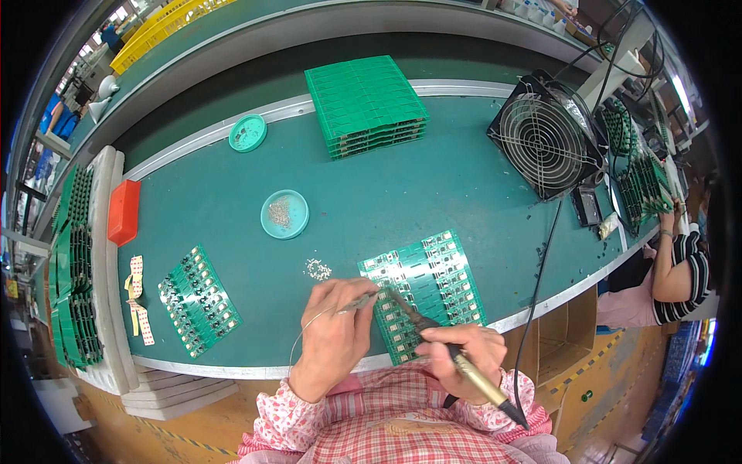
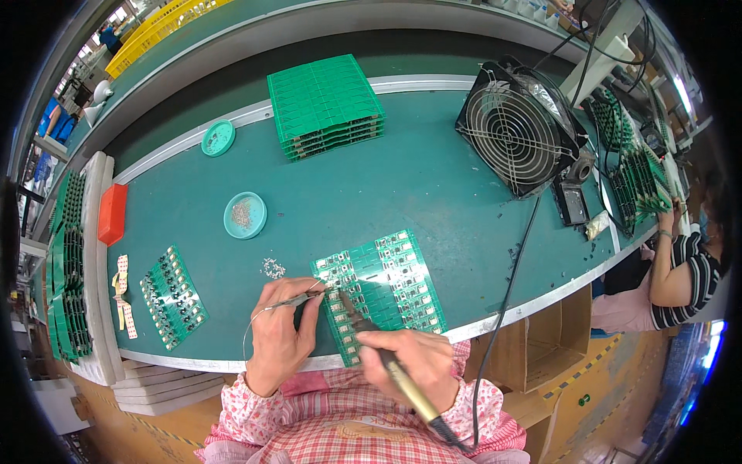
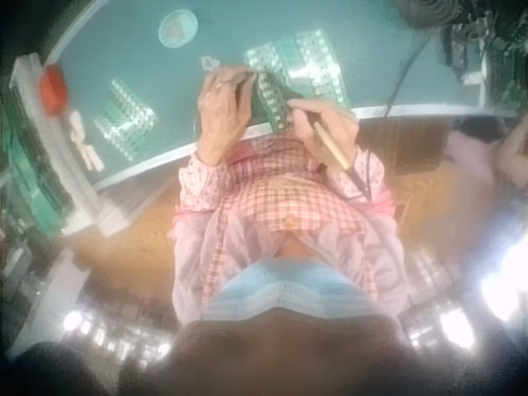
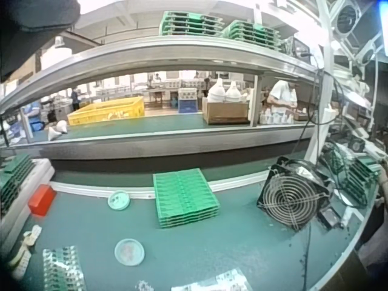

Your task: The person places small electronic components onto a circuit board using tweezers and solders them in place with a soldering iron.

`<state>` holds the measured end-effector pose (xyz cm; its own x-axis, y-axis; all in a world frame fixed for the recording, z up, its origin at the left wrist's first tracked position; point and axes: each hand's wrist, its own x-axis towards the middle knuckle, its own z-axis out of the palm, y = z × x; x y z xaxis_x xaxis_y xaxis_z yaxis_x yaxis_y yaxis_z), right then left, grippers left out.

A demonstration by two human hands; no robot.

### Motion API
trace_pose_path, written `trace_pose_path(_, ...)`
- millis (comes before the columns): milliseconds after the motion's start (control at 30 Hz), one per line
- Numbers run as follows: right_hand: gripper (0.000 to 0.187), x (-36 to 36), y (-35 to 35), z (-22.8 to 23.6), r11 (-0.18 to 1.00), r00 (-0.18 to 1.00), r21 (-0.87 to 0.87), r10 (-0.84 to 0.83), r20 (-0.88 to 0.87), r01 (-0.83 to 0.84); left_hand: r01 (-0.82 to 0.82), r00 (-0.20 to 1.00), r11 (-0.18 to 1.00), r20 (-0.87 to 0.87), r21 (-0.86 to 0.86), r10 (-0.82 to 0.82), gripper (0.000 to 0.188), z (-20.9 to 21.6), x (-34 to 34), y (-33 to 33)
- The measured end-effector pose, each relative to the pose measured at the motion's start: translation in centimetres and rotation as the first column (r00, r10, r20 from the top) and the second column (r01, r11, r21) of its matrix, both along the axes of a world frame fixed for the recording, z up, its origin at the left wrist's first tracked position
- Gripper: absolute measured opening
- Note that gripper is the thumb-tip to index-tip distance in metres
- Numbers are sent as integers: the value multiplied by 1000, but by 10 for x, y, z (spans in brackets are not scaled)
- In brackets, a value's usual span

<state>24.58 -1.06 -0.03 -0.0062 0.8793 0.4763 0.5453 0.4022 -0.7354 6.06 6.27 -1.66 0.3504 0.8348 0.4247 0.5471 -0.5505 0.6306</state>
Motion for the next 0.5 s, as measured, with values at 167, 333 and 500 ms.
trace_pose_path(167, 10, 12, -13, -9, 991, 976, -111, -97, -196, 77, -1, 1000, 1000, -3, -11, 1, 24, 0, 1, 0)
trace_pose_path(333, 12, 16, -14, -15, 972, 912, -225, -157, -380, 74, -6, 1000, 1000, -10, -4, 6, 24, 2, 2, -2)
trace_pose_path(500, 17, 13, -2, -9, 961, 923, -268, -45, -383, -65, -8, 1000, 1000, -1, -11, 8, 26, 0, 0, -2)
